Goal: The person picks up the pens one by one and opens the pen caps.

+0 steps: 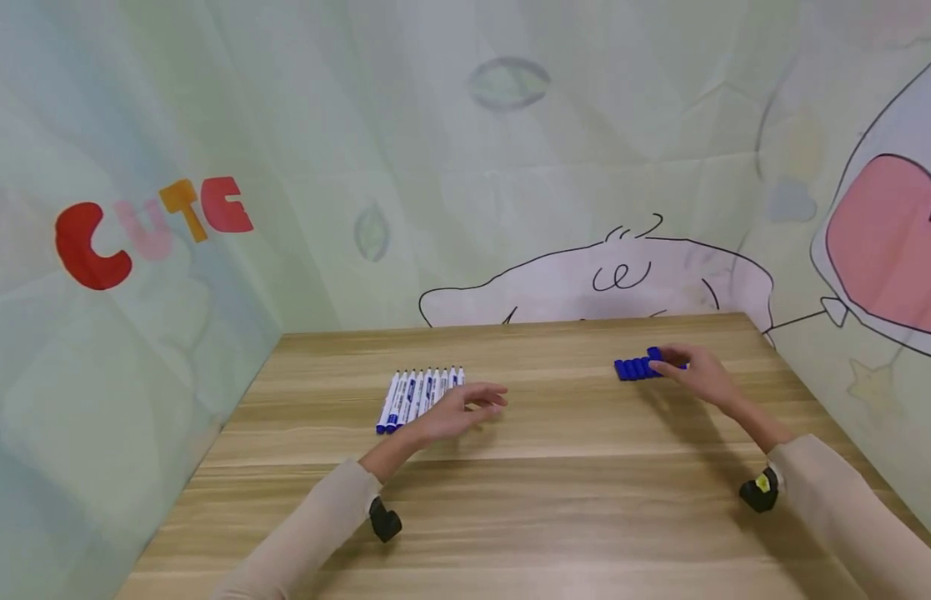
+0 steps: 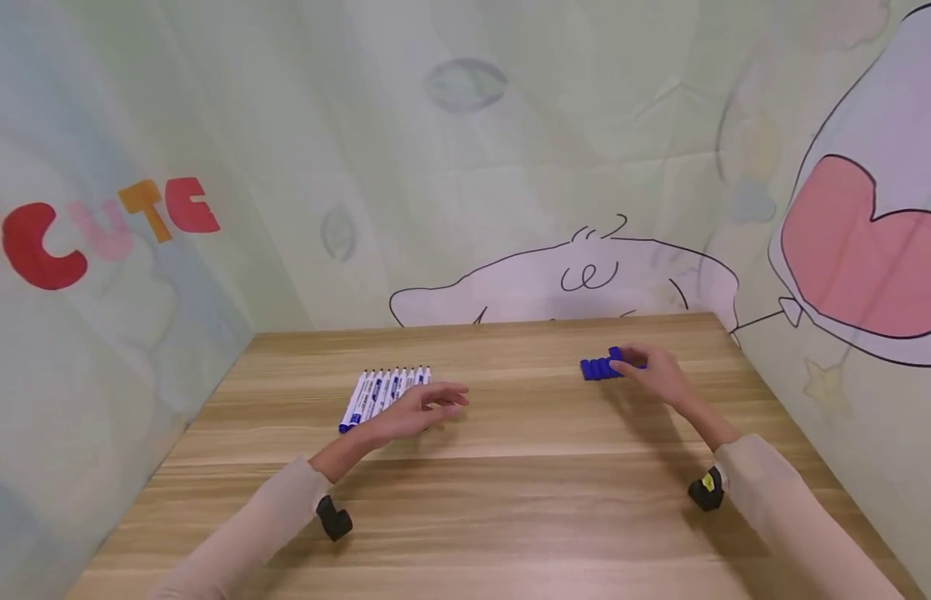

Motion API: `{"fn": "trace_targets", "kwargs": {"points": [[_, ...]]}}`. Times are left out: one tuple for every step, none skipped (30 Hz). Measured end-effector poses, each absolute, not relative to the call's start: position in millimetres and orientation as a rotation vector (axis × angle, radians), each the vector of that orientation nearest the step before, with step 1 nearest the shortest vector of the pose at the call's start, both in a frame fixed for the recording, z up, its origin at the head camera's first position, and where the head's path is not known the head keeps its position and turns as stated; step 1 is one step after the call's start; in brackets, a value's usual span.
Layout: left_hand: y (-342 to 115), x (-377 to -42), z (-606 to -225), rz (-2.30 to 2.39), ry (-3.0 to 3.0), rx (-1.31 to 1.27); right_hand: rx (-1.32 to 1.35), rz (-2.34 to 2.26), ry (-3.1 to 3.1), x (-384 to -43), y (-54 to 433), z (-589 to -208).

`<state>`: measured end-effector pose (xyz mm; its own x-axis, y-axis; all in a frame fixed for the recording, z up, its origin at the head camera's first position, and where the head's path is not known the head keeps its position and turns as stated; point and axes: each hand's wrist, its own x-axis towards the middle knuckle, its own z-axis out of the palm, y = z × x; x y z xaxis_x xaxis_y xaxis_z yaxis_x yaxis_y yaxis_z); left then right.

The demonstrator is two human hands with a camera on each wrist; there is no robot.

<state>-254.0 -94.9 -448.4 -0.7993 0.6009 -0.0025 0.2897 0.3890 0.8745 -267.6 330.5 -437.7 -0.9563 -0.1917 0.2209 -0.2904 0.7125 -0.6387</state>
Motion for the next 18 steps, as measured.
{"fn": "trace_targets", "kwargs": {"points": [[-94.4, -254.2, -448.3, 1.372, 2.332, 0.773, 0.364, 1.079, -2.776, -269.0, 334.0, -437.2], [-94.0, -254.3, -448.3, 1.372, 2.328, 0.769, 0.339, 1.086, -2.773, -270.7, 337.8, -437.2], [-93.6, -254.4, -448.4, 1.369, 2.328, 0.768, 0.315, 1.086, -2.768, -272.4, 341.3, -437.4], [-93.7, -254.4, -448.4, 1.370, 2.326, 0.767, 0.291, 1.092, -2.765, -274.4, 344.1, -437.4], [-93.7, -254.3, -448.4, 1.369, 2.325, 0.768, 0.270, 1.086, -2.764, -276.2, 347.1, -437.7], [-93.7, -254.1, -448.2, 1.369, 2.324, 0.769, 0.250, 1.081, -2.761, -278.0, 350.3, -438.5], [-93.6, -253.9, -448.3, 1.370, 2.321, 0.765, 0.235, 1.077, -2.759, -279.6, 353.5, -439.3], [-93.5, -253.6, -448.3, 1.372, 2.319, 0.766, 0.219, 1.078, -2.755, -281.0, 356.1, -440.0], [-93.4, -253.3, -448.4, 1.374, 2.319, 0.766, 0.202, 1.082, -2.752, -282.0, 358.4, -440.9], [-93.5, -253.3, -448.9, 1.376, 2.317, 0.768, 0.186, 1.096, -2.751, -282.7, 360.8, -441.8], [-93.5, -253.2, -449.2, 1.376, 2.316, 0.772, 0.174, 1.105, -2.744, -283.2, 363.1, -442.9], [-93.4, -253.4, -450.1, 1.373, 2.314, 0.776, 0.161, 1.118, -2.738, -283.4, 365.1, -444.1], [-93.5, -253.6, -451.1, 1.370, 2.310, 0.783, 0.151, 1.128, -2.731, -283.5, 367.1, -445.5], [-93.6, -253.3, -451.8, 1.369, 2.305, 0.789, 0.142, 1.132, -2.722, -283.7, 368.9, -447.2], [-93.9, -253.1, -452.6, 1.366, 2.303, 0.791, 0.132, 1.132, -2.717, -283.7, 370.2, -448.8], [-94.1, -252.9, -453.3, 1.363, 2.300, 0.795, 0.123, 1.129, -2.709, -283.9, 371.4, -450.5], [-94.1, -252.6, -453.8, 1.359, 2.300, 0.797, 0.119, 1.117, -2.700, -284.2, 372.7, -452.5], [-94.2, -252.5, -454.4, 1.356, 2.300, 0.799, 0.114, 1.101, -2.696, -284.7, 373.9, -454.6]]}}
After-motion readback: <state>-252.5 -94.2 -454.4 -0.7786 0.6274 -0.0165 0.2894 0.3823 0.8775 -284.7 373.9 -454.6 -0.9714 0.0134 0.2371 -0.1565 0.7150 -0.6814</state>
